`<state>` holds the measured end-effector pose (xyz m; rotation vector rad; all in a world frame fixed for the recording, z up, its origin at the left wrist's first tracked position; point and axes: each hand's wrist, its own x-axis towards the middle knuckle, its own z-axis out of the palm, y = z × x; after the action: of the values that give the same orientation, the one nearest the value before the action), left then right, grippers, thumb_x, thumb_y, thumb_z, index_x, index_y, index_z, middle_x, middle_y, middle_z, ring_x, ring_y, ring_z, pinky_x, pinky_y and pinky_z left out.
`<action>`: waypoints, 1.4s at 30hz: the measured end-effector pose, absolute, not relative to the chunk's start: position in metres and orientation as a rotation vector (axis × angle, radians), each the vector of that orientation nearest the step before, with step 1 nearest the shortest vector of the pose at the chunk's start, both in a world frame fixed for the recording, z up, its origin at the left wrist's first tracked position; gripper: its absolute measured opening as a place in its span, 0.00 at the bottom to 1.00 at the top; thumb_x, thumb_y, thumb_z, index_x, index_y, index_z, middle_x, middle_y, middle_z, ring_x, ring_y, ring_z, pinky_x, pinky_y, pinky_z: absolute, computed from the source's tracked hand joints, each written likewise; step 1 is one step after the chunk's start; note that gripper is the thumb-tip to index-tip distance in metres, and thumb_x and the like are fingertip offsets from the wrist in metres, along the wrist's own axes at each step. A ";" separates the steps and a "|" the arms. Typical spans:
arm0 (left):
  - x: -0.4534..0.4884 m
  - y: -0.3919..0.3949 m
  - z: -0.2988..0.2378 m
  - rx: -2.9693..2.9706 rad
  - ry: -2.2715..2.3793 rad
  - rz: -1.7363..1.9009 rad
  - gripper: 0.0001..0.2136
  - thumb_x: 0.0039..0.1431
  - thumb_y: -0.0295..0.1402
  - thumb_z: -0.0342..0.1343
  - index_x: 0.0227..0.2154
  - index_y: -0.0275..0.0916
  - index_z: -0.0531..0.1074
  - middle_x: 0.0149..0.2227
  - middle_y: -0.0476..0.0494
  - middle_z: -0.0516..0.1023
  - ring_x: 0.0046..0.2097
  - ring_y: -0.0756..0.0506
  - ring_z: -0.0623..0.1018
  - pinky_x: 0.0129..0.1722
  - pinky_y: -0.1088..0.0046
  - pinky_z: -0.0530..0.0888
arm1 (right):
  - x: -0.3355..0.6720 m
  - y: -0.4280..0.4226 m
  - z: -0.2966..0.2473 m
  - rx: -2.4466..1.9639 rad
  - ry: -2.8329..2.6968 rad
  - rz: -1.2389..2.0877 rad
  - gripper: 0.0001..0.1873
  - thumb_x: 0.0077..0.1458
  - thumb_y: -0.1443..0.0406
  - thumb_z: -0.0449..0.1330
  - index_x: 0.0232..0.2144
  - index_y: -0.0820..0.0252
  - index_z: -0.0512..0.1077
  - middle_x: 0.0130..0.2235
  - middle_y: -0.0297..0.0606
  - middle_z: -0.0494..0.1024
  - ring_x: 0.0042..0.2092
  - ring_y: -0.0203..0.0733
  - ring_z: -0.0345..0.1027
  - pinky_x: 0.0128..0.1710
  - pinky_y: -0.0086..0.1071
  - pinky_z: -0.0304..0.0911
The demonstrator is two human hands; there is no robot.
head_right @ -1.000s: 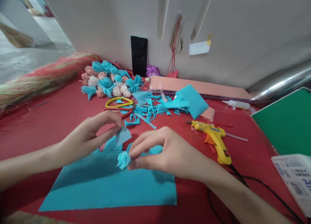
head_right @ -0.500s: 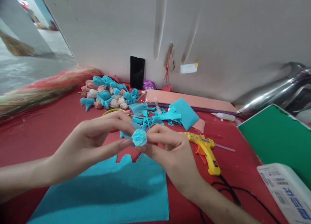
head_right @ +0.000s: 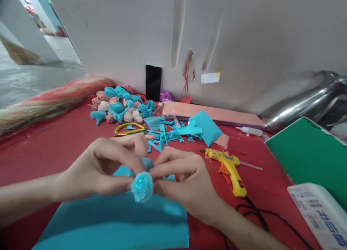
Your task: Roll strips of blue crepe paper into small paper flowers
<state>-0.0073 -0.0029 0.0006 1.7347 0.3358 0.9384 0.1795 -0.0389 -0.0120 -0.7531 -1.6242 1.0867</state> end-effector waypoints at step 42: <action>0.001 0.006 -0.013 1.540 0.089 0.683 0.11 0.46 0.15 0.62 0.26 0.39 0.79 0.28 0.51 0.67 0.34 0.51 0.71 0.43 0.74 0.70 | 0.165 -0.044 -0.050 -0.680 -1.148 2.043 0.12 0.31 0.62 0.75 0.17 0.58 0.75 0.15 0.22 0.57 0.17 0.25 0.47 0.18 0.21 0.56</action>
<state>0.0010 0.0057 -0.0135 1.5399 0.0893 0.6833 0.1647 -0.0442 -0.0498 -0.6804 -1.1477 2.0429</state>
